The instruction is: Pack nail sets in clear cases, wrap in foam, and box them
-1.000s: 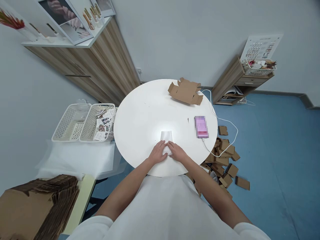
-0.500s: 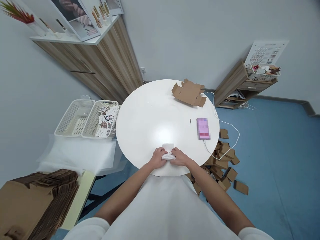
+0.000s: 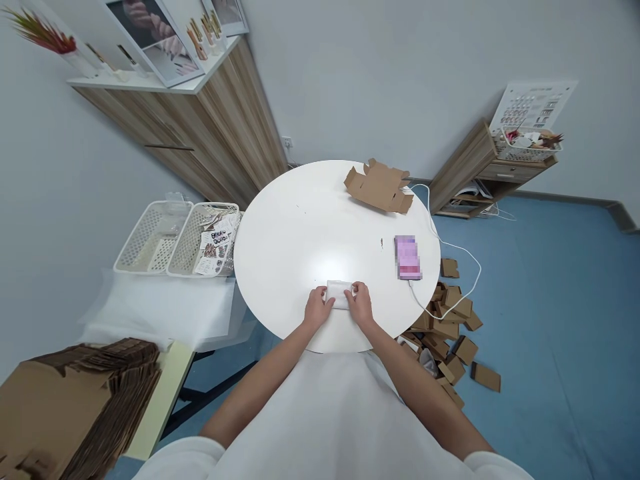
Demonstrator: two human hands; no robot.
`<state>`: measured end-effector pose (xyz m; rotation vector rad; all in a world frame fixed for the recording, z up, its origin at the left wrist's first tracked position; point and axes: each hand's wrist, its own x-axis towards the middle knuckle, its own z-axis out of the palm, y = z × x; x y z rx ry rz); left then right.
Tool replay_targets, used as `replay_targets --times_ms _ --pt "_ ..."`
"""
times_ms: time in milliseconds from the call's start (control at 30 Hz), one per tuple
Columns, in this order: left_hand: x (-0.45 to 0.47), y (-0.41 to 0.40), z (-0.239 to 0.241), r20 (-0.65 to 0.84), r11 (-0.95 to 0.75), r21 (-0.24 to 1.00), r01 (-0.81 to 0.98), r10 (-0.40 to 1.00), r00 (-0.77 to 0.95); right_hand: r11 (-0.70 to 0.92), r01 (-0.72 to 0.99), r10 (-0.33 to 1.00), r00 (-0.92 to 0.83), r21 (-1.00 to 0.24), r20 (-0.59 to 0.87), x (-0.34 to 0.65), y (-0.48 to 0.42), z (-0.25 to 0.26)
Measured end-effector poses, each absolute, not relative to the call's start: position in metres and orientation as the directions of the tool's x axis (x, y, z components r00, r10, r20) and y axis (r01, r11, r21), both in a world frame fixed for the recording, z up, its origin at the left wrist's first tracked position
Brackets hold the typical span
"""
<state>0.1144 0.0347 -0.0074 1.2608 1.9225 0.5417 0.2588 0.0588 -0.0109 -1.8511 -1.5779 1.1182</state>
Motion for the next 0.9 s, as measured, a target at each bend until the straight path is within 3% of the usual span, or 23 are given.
replay_targets --times_ms 200,367,633,900 --pt "0.117 0.037 -0.001 -0.427 0.482 0.627 0.612 0.870 -0.247 -0.181 0.669 0.945 -0.086 -0.721 -0.317 0.261 0.042 -0.006" --pt "0.120 0.023 -0.001 -0.439 0.467 0.674 0.573 0.876 -0.198 -0.194 0.716 0.910 -0.125 -0.670 -0.396 0.264 0.035 -0.003" --pt "0.107 0.016 -0.008 -0.427 0.472 0.741 0.478 0.880 -0.208 -0.250 0.622 0.901 -0.131 -0.742 -0.413 0.252 0.029 -0.003" --pt "0.065 0.016 -0.008 -0.377 0.483 0.804 0.347 0.865 -0.331 -0.267 0.574 0.899 -0.140 -0.774 -0.414 0.211 0.045 -0.003"
